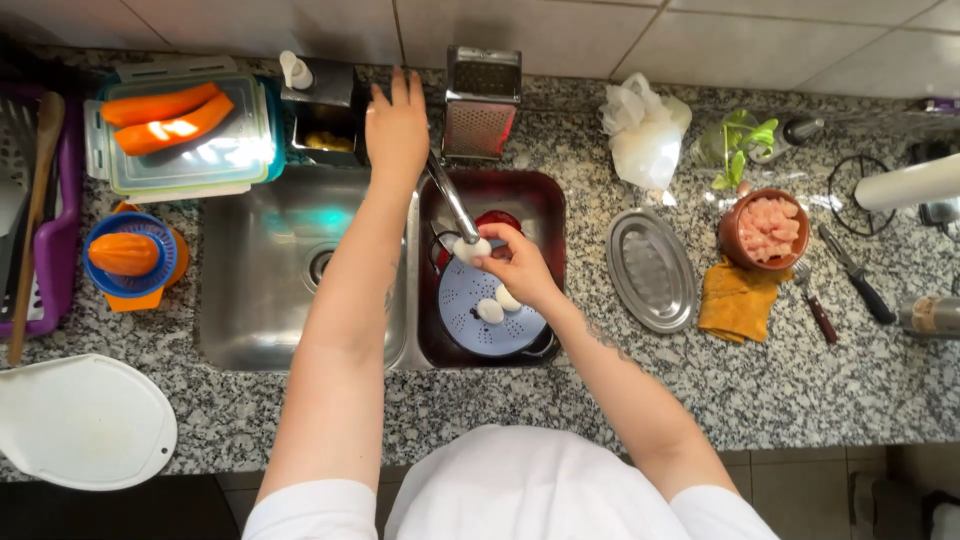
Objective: The person peels hard-boiled eggs over a kitchen sink using their hands. They remove the shells from several eggs and place the peeled eggs onto a metal tray on the countertop.
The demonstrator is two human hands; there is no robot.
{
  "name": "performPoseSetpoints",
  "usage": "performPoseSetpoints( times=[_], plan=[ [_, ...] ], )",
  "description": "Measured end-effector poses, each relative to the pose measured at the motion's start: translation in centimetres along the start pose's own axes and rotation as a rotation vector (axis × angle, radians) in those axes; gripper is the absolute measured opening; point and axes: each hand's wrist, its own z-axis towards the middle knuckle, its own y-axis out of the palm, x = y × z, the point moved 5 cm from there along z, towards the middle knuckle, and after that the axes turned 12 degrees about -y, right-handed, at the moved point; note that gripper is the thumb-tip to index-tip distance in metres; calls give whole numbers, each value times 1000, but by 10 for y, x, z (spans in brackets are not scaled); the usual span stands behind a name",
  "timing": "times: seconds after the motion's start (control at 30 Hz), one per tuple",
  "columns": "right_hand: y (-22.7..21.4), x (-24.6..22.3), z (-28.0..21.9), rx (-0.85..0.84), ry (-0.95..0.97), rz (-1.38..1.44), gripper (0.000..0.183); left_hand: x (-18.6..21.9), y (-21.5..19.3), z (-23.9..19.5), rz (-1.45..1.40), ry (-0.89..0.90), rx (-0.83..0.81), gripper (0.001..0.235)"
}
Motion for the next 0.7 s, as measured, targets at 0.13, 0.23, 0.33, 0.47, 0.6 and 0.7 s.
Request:
performPoseSetpoints(
  times=[0.13, 0.23, 0.33, 0.47, 0.6, 0.7],
  plan=[
    [1, -17, 0, -14, 17, 42, 35, 7, 35, 6, 51, 24, 438, 46],
    [3, -11, -2, -20, 65, 28, 37, 9, 36, -4, 63, 16, 474, 43],
    [2, -12, 0, -5, 39, 67, 35, 10, 32, -2, 81, -10, 557, 39],
    [2, -3, -1, 62, -11, 115, 40, 8, 8, -12, 56, 6, 604, 34],
    [-2, 5, -3, 131, -45, 200, 44, 5, -10, -20, -24, 15, 578, 33],
    [-4, 6, -4, 150, -45, 214, 45, 0, -40, -36, -220, 0, 259, 65]
  ],
)
